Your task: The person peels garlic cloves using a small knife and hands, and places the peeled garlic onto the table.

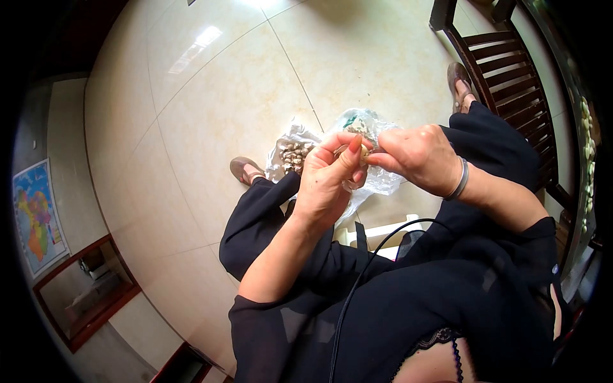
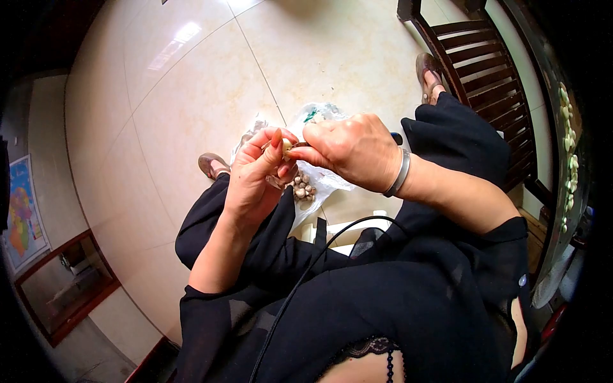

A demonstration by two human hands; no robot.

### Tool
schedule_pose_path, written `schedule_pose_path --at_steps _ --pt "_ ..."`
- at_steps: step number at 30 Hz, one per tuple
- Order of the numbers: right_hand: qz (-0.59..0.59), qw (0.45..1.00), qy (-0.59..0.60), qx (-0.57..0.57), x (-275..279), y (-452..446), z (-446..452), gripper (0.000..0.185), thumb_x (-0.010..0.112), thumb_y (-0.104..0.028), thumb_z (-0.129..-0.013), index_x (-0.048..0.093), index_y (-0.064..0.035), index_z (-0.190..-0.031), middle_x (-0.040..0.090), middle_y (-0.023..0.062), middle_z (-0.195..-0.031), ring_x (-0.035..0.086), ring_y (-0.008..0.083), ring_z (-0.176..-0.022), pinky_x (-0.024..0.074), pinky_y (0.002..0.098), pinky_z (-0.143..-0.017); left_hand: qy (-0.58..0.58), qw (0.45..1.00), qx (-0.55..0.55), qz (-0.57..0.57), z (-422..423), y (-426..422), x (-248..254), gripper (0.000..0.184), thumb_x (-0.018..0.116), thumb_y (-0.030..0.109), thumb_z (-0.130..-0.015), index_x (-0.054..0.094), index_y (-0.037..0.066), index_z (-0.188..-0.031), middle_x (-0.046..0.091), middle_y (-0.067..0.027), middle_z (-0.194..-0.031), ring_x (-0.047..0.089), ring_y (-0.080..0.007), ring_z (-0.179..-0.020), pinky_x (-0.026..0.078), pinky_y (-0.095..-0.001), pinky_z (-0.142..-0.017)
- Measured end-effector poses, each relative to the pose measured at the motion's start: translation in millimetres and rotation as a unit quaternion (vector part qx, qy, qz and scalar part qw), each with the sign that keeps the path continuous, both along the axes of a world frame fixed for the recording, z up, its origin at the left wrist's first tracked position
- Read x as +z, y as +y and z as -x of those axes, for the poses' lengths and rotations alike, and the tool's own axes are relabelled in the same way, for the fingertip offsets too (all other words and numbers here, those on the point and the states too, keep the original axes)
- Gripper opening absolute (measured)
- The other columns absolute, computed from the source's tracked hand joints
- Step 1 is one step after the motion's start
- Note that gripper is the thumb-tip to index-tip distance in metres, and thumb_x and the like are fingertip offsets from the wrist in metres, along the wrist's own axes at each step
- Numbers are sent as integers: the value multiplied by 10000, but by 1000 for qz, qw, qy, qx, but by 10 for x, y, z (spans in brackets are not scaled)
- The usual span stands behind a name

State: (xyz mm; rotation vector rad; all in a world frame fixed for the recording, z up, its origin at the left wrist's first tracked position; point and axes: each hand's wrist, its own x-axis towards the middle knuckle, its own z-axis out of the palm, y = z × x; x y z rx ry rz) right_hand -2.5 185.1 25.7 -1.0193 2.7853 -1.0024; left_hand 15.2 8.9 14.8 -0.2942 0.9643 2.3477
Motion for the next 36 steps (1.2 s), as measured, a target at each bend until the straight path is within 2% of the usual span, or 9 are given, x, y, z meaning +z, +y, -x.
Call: schedule_pose_path --at_steps 5,8,13,18,26,30,32,36 --pt "-3 999 48 -4 -12 -23 4 264 584 -268 -773 455 -59 -678 472 94 -557 513 253 -485 396 323 -421 -45 999 8 -27 -21 -9 -16 161 560 165 -835 550 27 -917 568 -34 -837 454 -74 -585 366 -182 -527" --pt "-32 996 85 -10 18 -32 2 292 538 -335 -801 489 -81 -666 523 51 -574 541 203 -482 415 288 -410 -68 997 18 -43 -44 7 -52 159 560 164 -835 551 30 -920 558 -28 -819 453 -72 -582 362 -177 -518" --pt "-15 989 147 24 45 -39 0 317 556 -359 -772 470 -80 -647 474 31 -565 524 170 -469 412 270 -404 -79 995 26 -46 -9 12 -34 192 544 189 -845 555 24 -941 537 -14 -786 452 -67 -579 356 -172 -510" --pt "-20 990 137 17 11 -6 -9 355 552 -397 -763 452 -81 -634 459 35 -559 524 160 -484 409 260 -407 -75 996 32 -24 12 9 -9 211 526 213 -856 559 25 -945 525 -14 -771 452 -70 -579 347 -174 -511" --pt "41 999 18 0 -16 21 3 350 500 -376 -828 468 -52 -699 502 92 -599 527 254 -495 412 318 -436 -71 996 30 -39 4 2 -17 198 518 227 -860 552 36 -897 524 -19 -751 456 -84 -578 344 -184 -505" --pt "13 1000 21 -18 -24 34 8 337 476 -357 -849 470 -55 -700 499 96 -595 529 253 -500 408 319 -431 -41 998 11 -40 -8 -2 -40 209 515 235 -861 549 31 -890 515 -17 -705 455 -82 -562 351 -189 -500" --pt "21 1000 -19 -1 24 35 12 250 506 -235 -846 453 -26 -719 456 137 -615 496 319 -523 391 356 -446 -39 999 14 -31 -9 4 -30 211 514 234 -861 549 28 -888 513 -16 -695 456 -81 -557 354 -189 -498" --pt "25 1000 -14 -1 -12 32 6 241 508 -224 -844 454 -26 -718 454 136 -617 495 318 -524 389 357 -446 -23 1000 12 -2 -20 21 -30 212 515 234 -861 548 25 -879 514 -13 -689 458 -79 -552 358 -186 -497"
